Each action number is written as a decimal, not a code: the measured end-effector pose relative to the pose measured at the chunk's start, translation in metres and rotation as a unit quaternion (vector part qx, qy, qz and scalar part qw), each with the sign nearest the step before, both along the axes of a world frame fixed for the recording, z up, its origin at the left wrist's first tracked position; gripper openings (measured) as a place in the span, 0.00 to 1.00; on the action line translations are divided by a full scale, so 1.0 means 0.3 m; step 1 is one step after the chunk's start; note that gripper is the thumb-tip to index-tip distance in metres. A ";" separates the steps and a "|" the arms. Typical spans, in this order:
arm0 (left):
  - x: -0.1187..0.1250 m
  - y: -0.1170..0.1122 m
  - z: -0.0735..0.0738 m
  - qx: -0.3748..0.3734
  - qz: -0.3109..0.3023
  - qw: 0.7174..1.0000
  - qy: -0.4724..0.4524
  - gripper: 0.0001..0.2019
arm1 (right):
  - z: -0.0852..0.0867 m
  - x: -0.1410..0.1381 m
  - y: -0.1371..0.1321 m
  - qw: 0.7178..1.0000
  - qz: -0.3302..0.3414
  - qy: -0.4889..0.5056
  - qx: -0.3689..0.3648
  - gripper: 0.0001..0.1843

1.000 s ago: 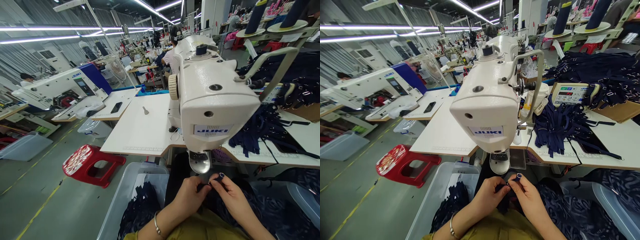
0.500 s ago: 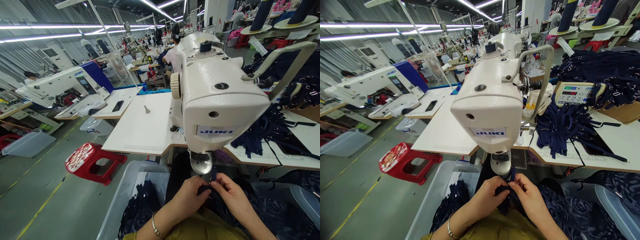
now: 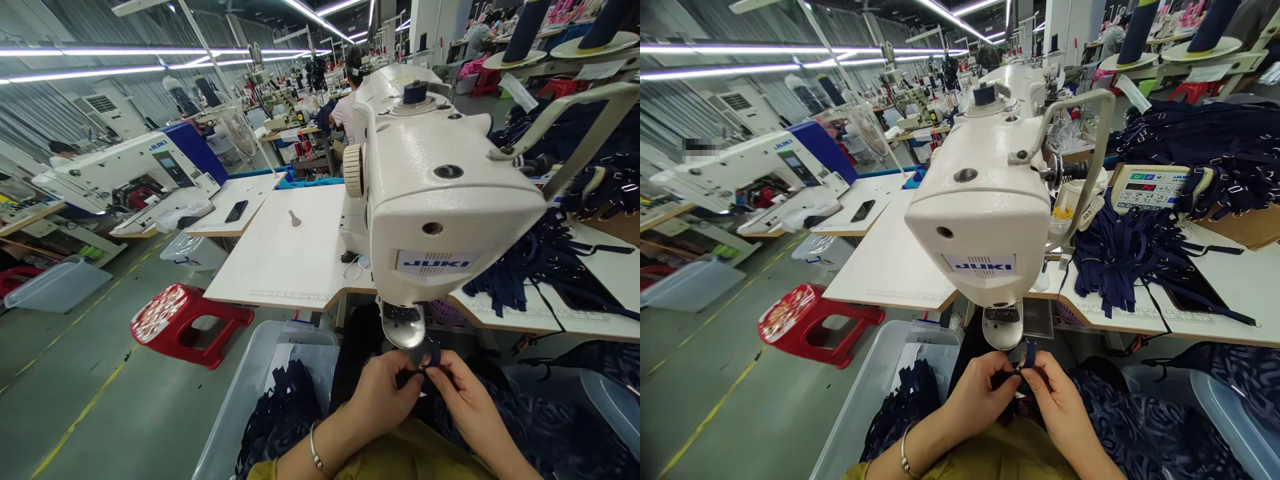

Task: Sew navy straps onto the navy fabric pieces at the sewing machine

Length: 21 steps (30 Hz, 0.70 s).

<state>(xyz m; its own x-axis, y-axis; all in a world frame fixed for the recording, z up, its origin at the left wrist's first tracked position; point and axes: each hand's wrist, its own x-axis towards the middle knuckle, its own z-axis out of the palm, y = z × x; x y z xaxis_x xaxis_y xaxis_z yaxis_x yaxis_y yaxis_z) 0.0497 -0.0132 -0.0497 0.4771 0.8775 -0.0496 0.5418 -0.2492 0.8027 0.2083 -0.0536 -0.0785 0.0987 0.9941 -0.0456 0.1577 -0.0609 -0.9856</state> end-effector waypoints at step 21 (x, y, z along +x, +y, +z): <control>-0.009 -0.042 0.062 0.343 -0.076 0.931 0.103 0.08 | -0.012 0.030 -0.027 0.980 -0.006 -0.023 0.195 0.06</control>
<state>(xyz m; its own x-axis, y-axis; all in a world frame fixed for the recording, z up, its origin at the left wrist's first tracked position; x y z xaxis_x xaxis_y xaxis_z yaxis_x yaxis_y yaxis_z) 0.0471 -0.0257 -0.0312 0.6398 0.6601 0.3936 0.5835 -0.7505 0.3103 0.2173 -0.0616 -0.0821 0.1026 0.9338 0.3429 0.2040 0.3176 -0.9260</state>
